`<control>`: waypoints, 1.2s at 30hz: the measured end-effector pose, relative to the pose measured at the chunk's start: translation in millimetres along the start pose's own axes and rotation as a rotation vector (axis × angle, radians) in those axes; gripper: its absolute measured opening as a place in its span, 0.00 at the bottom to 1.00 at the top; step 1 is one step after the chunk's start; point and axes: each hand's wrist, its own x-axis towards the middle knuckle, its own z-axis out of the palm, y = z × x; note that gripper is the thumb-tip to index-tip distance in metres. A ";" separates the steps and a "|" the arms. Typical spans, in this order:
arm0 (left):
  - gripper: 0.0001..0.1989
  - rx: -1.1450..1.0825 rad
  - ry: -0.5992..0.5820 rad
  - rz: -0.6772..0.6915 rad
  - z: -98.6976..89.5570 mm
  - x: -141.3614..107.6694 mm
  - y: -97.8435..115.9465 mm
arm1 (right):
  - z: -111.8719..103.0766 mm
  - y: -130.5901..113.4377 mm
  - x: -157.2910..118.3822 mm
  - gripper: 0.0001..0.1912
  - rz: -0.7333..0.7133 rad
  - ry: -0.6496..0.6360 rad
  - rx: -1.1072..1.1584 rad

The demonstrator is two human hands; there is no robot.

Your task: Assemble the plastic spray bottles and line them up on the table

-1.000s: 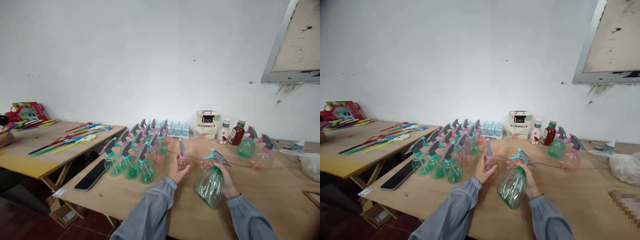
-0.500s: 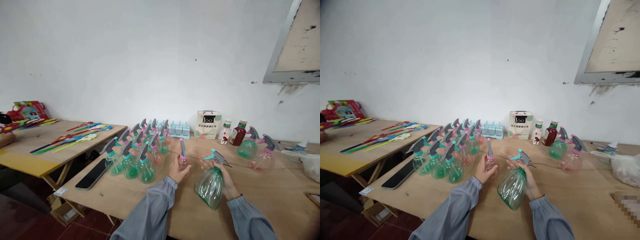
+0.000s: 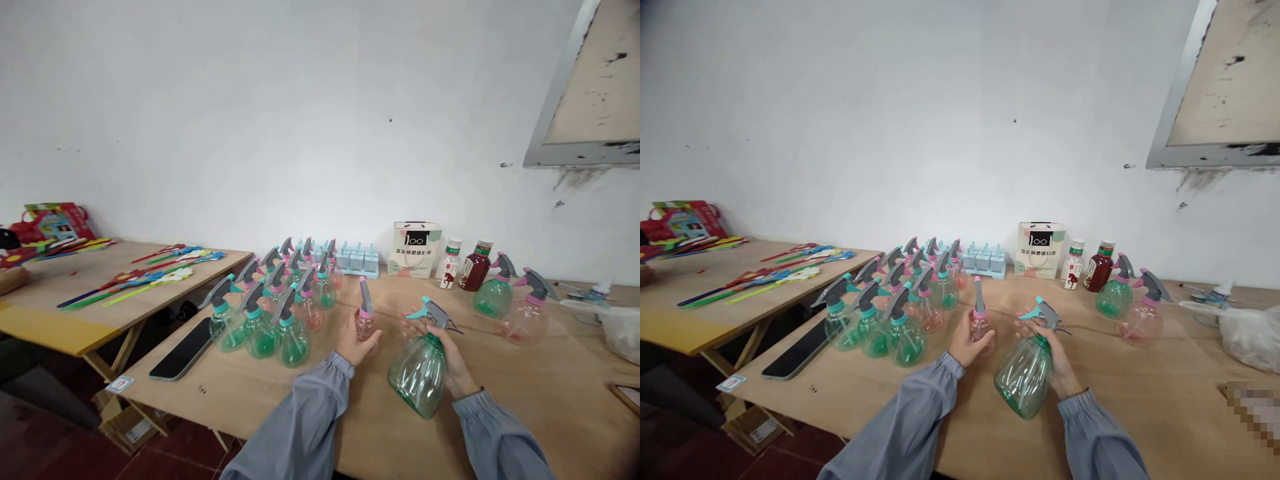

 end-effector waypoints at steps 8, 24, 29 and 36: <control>0.32 0.004 0.005 0.001 0.6 0.2 -3.0 | 2.3 -3.0 1.3 0.17 -0.028 0.104 0.015; 0.30 0.011 0.008 0.006 1.6 -0.3 -3.0 | -3.0 -1.0 3.1 0.15 -0.279 0.425 -0.248; 0.30 0.003 0.015 0.001 1.3 -0.3 -2.5 | -0.6 2.1 -1.6 0.16 -0.266 0.367 -0.296; 0.31 -0.018 0.002 -0.005 0.3 -0.2 -1.1 | 9.8 3.6 -7.7 0.18 -0.244 0.191 -0.314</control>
